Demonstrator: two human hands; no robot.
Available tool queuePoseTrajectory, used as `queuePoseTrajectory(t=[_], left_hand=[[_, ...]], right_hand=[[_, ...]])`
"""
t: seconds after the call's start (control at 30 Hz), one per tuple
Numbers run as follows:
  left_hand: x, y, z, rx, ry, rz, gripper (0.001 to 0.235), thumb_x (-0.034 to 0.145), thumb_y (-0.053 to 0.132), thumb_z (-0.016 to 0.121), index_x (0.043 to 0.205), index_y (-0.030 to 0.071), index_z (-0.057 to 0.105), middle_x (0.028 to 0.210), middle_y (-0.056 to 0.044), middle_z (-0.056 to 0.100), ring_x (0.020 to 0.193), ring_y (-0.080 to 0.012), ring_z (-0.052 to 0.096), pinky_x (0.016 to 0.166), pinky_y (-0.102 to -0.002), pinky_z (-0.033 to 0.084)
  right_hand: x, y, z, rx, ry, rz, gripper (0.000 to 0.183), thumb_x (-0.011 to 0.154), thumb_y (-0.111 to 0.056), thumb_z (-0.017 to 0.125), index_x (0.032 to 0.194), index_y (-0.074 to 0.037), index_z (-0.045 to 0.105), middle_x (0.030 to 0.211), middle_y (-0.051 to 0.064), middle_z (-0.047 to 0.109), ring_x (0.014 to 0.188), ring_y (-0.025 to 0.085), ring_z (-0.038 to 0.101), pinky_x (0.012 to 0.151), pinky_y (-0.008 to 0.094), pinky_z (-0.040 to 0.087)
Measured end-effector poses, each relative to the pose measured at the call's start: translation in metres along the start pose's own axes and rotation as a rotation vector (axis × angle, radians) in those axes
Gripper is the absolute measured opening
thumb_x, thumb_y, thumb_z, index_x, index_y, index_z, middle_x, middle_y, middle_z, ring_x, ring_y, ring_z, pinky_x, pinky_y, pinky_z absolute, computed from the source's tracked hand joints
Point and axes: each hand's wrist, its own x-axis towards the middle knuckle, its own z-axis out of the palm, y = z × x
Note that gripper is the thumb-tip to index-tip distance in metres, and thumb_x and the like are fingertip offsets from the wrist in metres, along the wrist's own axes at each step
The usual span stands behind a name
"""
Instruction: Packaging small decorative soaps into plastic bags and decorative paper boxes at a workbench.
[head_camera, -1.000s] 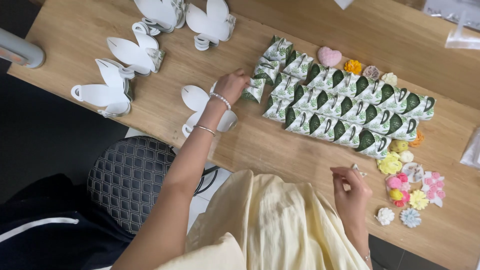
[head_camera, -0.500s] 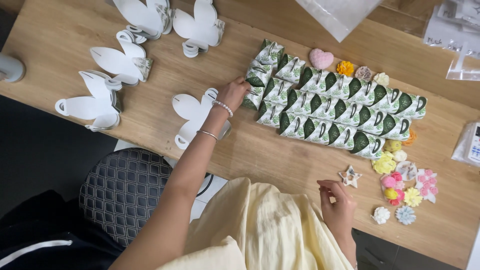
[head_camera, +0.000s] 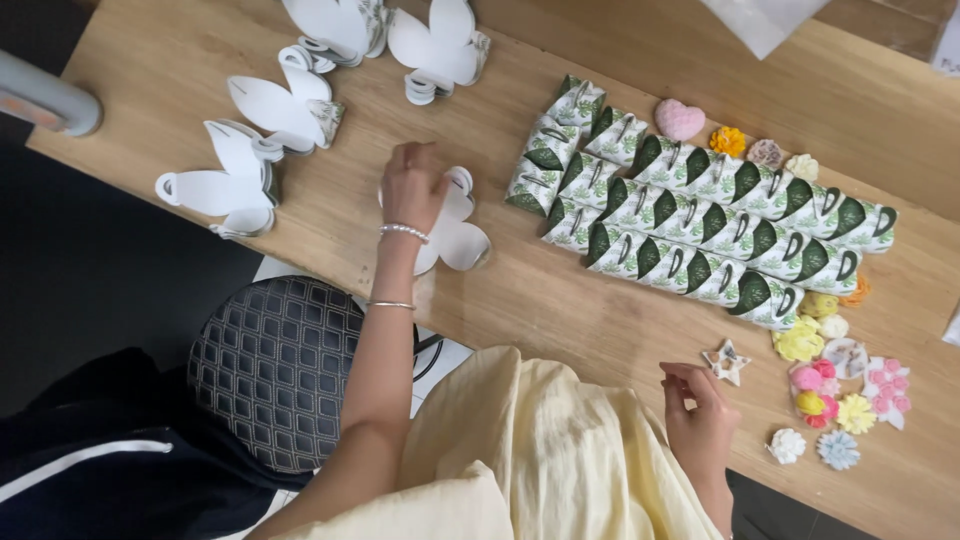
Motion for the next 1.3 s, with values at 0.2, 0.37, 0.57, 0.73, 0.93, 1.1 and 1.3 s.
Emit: queuePoseTrajectory(t=[0.2,0.37,0.57,0.73,0.93,1.1,1.3], left_hand=[[-0.009,-0.079,-0.019,0.173,-0.04,-0.336,0.04,0.072,0.015,0.089,0.105,0.009,0.068,0.106,-0.016,0.065,0.097,-0.0382,0.065,0.075,-0.049,0.054],[-0.015,-0.111,-0.008,0.184,-0.047,-0.331,0.019,0.081,0.015,0.083,0.094,0.011,0.07,0.094,-0.01,0.073,0.087,-0.0329,0.071,0.073,-0.047,0.056],[-0.019,-0.105,-0.018,0.331,-0.017,-0.301,0.01,0.09,0.019,0.075,0.096,0.013,0.071,0.089,-0.015,0.074,0.085,-0.0373,0.071,0.073,-0.049,0.056],[-0.02,-0.07,-0.048,0.367,0.116,-0.228,0.01,0.092,0.023,0.071,0.097,0.015,0.074,0.091,-0.016,0.075,0.083,-0.0392,0.071,0.068,-0.052,0.056],[-0.02,0.045,-0.112,0.356,0.397,-0.101,0.009,0.101,0.022,0.074,0.1,0.013,0.078,0.082,-0.011,0.076,0.072,-0.0335,0.073,0.061,-0.046,0.055],[-0.028,0.117,-0.125,0.239,0.384,0.022,0.008,0.101,0.014,0.078,0.102,0.006,0.078,0.086,-0.01,0.078,0.074,-0.0242,0.075,0.065,-0.037,0.056],[-0.067,0.207,-0.07,-0.127,-0.026,-0.031,0.017,0.099,0.014,0.077,0.094,-0.002,0.073,0.082,-0.011,0.076,0.071,-0.0185,0.075,0.069,-0.031,0.059]], right_hand=[[0.007,-0.011,0.007,-0.009,-0.064,-0.067,0.02,0.092,0.009,0.064,0.106,-0.001,0.074,0.102,0.012,0.073,0.082,0.019,0.075,0.065,0.029,0.059],[0.011,-0.019,0.018,0.003,-0.098,-0.161,0.02,0.092,0.009,0.064,0.105,-0.001,0.074,0.102,0.012,0.073,0.08,0.02,0.074,0.066,0.03,0.06],[0.005,-0.026,0.012,-0.004,-0.119,-0.181,0.02,0.091,0.009,0.064,0.105,-0.001,0.074,0.099,0.011,0.073,0.078,0.02,0.074,0.064,0.03,0.059],[-0.007,0.0,0.002,-0.001,-0.079,-0.143,0.021,0.09,0.009,0.064,0.105,-0.003,0.074,0.098,0.011,0.073,0.077,0.02,0.073,0.063,0.03,0.058],[-0.02,0.015,-0.023,-0.001,0.016,-0.107,0.02,0.089,0.007,0.065,0.103,-0.003,0.073,0.096,0.01,0.073,0.073,0.019,0.071,0.062,0.03,0.056],[-0.024,0.047,-0.032,0.065,0.037,-0.086,0.017,0.09,0.004,0.068,0.105,-0.004,0.073,0.093,0.008,0.073,0.071,0.017,0.07,0.062,0.029,0.055],[-0.013,0.049,-0.046,0.557,-0.052,0.189,0.043,0.097,-0.01,0.067,0.137,-0.006,0.051,0.115,0.005,0.066,0.096,0.016,0.068,0.074,0.031,0.061]])
